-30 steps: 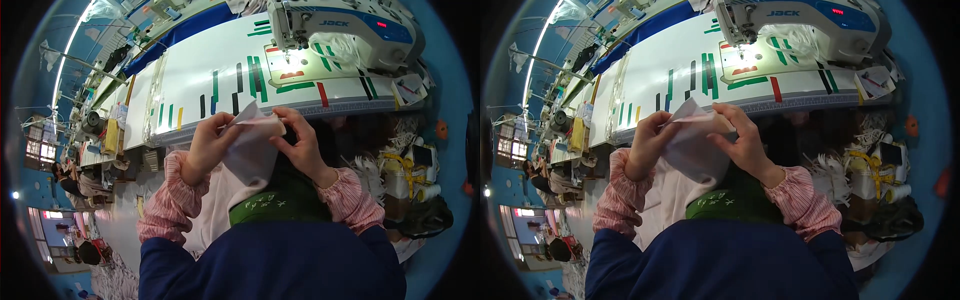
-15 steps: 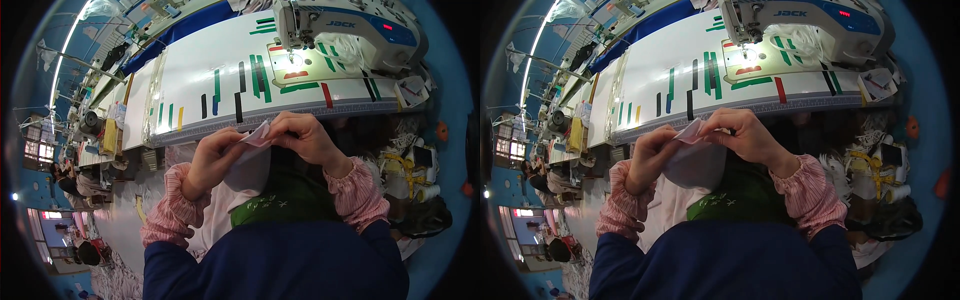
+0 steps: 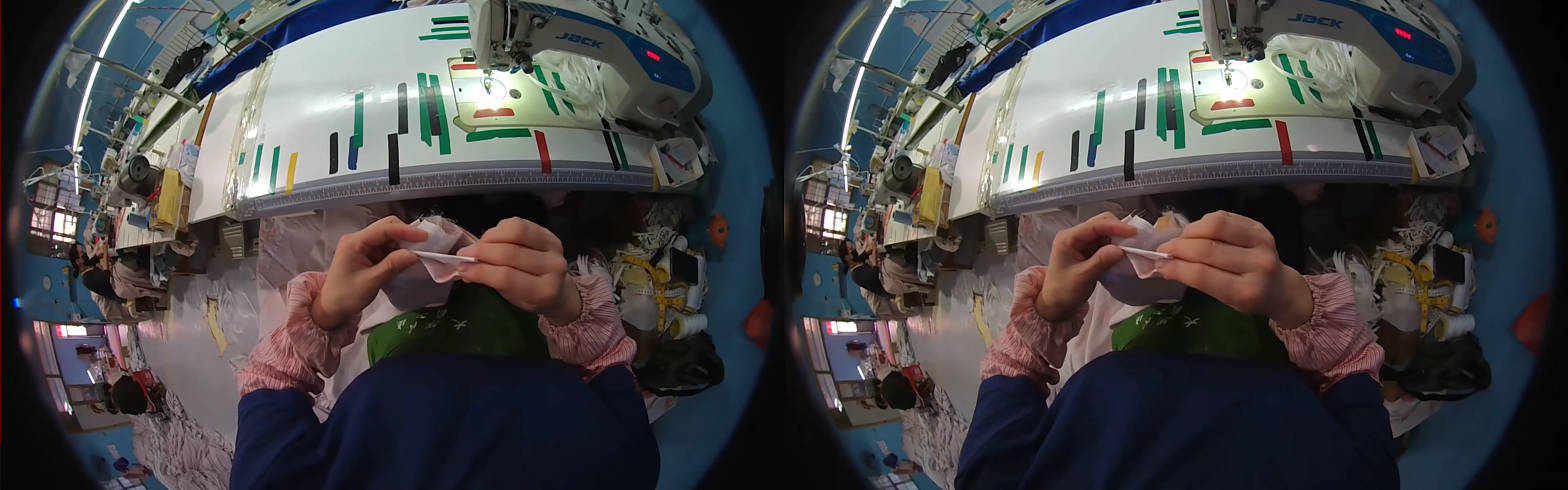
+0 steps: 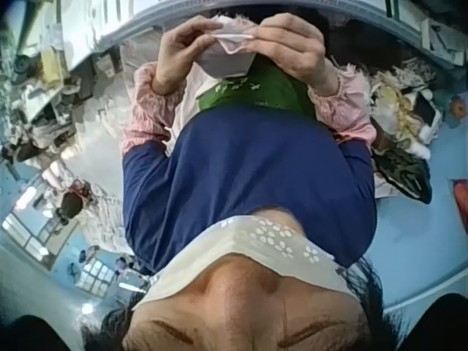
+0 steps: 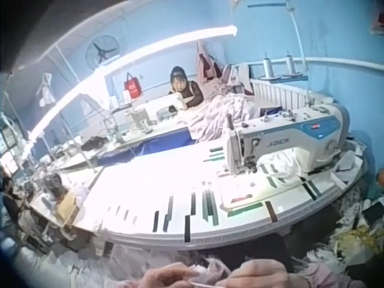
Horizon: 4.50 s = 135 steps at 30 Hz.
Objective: Sew the edges of white fabric pieces together using an industrial sewing machine.
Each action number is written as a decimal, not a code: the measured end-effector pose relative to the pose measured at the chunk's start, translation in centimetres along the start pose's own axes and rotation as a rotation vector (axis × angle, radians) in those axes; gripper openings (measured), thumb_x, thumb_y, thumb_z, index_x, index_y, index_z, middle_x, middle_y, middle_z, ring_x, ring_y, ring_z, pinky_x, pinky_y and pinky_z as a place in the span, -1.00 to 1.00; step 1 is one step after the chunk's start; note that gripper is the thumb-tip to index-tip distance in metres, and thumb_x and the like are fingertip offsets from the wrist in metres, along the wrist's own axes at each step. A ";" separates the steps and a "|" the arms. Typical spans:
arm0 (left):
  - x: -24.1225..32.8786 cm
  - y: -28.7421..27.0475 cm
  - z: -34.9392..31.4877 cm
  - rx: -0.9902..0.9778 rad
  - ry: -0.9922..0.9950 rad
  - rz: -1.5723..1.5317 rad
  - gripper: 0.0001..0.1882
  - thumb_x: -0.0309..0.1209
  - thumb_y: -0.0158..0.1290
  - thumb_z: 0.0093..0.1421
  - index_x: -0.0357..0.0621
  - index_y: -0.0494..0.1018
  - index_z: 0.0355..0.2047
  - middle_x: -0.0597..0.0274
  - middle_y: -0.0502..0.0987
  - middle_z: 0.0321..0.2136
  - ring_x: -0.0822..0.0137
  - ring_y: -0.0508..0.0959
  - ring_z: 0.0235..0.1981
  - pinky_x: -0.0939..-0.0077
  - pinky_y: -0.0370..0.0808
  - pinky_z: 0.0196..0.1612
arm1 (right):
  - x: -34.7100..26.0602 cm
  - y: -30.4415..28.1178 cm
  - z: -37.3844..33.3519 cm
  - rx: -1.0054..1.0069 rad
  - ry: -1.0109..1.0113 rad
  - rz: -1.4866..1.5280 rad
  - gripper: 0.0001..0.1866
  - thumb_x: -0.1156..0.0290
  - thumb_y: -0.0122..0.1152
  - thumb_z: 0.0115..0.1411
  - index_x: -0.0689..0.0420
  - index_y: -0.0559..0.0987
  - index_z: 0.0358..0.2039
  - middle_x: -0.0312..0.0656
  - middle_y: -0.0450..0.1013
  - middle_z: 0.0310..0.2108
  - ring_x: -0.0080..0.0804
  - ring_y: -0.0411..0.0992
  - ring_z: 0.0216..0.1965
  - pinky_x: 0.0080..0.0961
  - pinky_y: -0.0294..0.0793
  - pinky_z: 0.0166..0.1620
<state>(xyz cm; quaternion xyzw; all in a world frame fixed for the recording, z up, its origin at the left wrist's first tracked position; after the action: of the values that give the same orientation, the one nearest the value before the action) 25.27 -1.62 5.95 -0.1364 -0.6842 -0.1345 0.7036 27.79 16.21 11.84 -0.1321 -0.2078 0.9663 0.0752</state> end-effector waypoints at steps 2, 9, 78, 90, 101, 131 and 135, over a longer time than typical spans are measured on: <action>-1.2 -0.2 -0.6 0.035 -0.075 -0.188 -0.79 -0.60 0.06 0.23 -0.38 0.49 -0.13 0.28 0.47 -0.20 0.52 0.48 -0.19 0.69 0.37 -0.12 | -0.1 -0.1 -0.1 -0.008 -0.001 0.027 -0.84 0.48 0.40 -0.15 0.18 0.63 -0.48 -0.21 0.57 -0.40 -0.38 0.50 -0.41 -0.54 0.50 -0.43; -0.3 -1.5 0.2 0.133 0.041 0.150 -0.61 -0.64 0.11 0.18 -0.34 0.41 0.04 0.32 0.48 -0.25 0.55 0.46 -0.21 0.72 0.38 -0.12 | -2.3 0.4 1.8 -0.159 -0.018 0.318 -0.90 0.50 0.30 -0.06 0.16 0.64 -0.45 -0.19 0.57 -0.42 -0.37 0.52 -0.44 -0.53 0.51 -0.41; -27.3 -19.8 -19.1 0.650 -0.284 1.375 -0.63 -0.47 0.19 -0.06 -0.06 0.50 -0.17 0.20 0.49 -0.17 0.17 0.46 -0.05 0.20 0.33 0.00 | 12.8 -30.2 -17.4 0.778 1.107 -0.102 -0.59 0.18 0.08 0.35 0.26 0.41 0.01 -0.05 0.41 0.00 -0.22 0.42 0.00 -0.27 0.47 0.06; -34.3 -20.7 -20.8 0.816 -0.289 0.835 -0.59 -0.57 0.15 0.06 -0.18 0.38 -0.05 0.01 0.40 -0.07 -0.04 0.50 -0.14 0.29 0.48 -0.04 | 12.2 -30.1 -16.9 0.688 1.166 -0.159 -0.70 0.27 0.02 0.39 0.24 0.43 -0.03 -0.08 0.40 0.01 -0.28 0.40 0.02 -0.34 0.42 0.11; -34.1 -25.6 -16.4 0.569 -0.193 0.874 -0.82 -0.56 0.05 0.15 -0.14 0.30 -0.28 -0.01 0.48 -0.39 -0.11 0.52 -0.36 0.13 0.43 -0.33 | 11.7 -30.4 -17.5 0.690 1.175 -0.158 -0.68 0.29 0.02 0.38 0.26 0.41 0.01 -0.05 0.40 0.03 -0.26 0.40 0.05 -0.32 0.41 0.14; -33.8 -21.5 -18.7 1.167 -0.238 0.858 -0.88 -0.63 0.06 0.06 -0.17 0.47 -0.39 0.08 0.54 -0.41 0.02 0.57 -0.34 0.30 0.49 -0.28 | 12.0 -28.9 -17.2 0.690 1.221 -0.169 -0.68 0.26 0.00 0.39 0.23 0.41 0.00 -0.10 0.41 0.00 -0.30 0.41 0.02 -0.34 0.42 0.11; -33.6 -22.2 -18.2 1.072 -0.259 0.937 -0.85 -0.57 0.08 0.08 -0.11 0.50 -0.31 0.06 0.55 -0.38 -0.03 0.56 -0.34 0.26 0.49 -0.25 | 12.0 -29.0 -17.9 0.709 1.231 -0.186 -0.67 0.24 0.01 0.39 0.23 0.42 -0.01 -0.11 0.42 -0.01 -0.31 0.41 0.01 -0.36 0.42 0.10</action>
<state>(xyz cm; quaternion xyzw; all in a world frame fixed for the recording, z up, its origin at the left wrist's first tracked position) 32.84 -28.89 -27.98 -0.0664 -0.6038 0.5524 0.5708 24.13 51.60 5.64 -0.6027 0.1885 0.7153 0.2992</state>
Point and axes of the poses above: each hand's wrist, its own z-axis towards the middle knuckle, its own y-axis out of the palm, x = y × z, the point moved 8 cm from there along z, towards the middle knuckle
